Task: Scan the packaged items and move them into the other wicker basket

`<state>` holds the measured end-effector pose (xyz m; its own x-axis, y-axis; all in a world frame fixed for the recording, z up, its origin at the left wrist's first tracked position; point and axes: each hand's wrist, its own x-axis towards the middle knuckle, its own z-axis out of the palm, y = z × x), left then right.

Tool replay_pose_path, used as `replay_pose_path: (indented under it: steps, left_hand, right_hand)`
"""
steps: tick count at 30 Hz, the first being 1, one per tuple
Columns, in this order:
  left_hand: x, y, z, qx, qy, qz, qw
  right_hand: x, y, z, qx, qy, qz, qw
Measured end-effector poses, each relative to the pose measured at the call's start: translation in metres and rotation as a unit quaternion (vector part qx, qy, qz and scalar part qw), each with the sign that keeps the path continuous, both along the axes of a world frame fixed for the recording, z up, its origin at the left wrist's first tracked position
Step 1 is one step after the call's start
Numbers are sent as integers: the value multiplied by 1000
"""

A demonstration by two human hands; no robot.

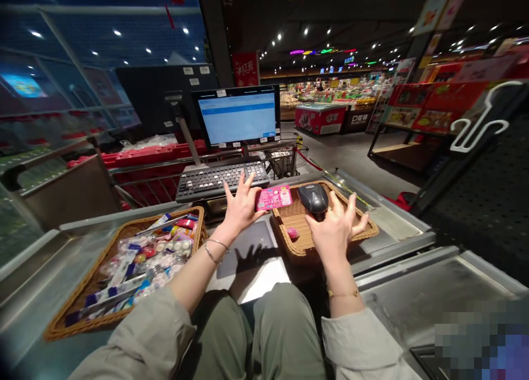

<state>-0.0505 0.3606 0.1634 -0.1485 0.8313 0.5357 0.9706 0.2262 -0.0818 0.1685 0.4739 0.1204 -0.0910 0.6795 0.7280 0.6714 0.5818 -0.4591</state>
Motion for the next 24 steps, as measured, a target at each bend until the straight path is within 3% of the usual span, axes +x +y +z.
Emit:
replay_pose_path:
  steps: [7, 14, 18, 24]
  left_hand:
    - [34, 44, -20, -7, 4, -53, 999]
    - [58, 78, -45, -12, -44, -11, 999]
    - [48, 67, -43, -26, -47, -25, 998]
    - [17, 27, -30, -14, -42, 9, 999]
  right_hand:
    - [21, 24, -15, -33, 8, -52, 998]
    - [32, 30, -21, -43, 8, -69, 997]
    - [30, 30, -24, -39, 4, -72, 997]
    - [8, 21, -18, -42, 13, -33, 998]
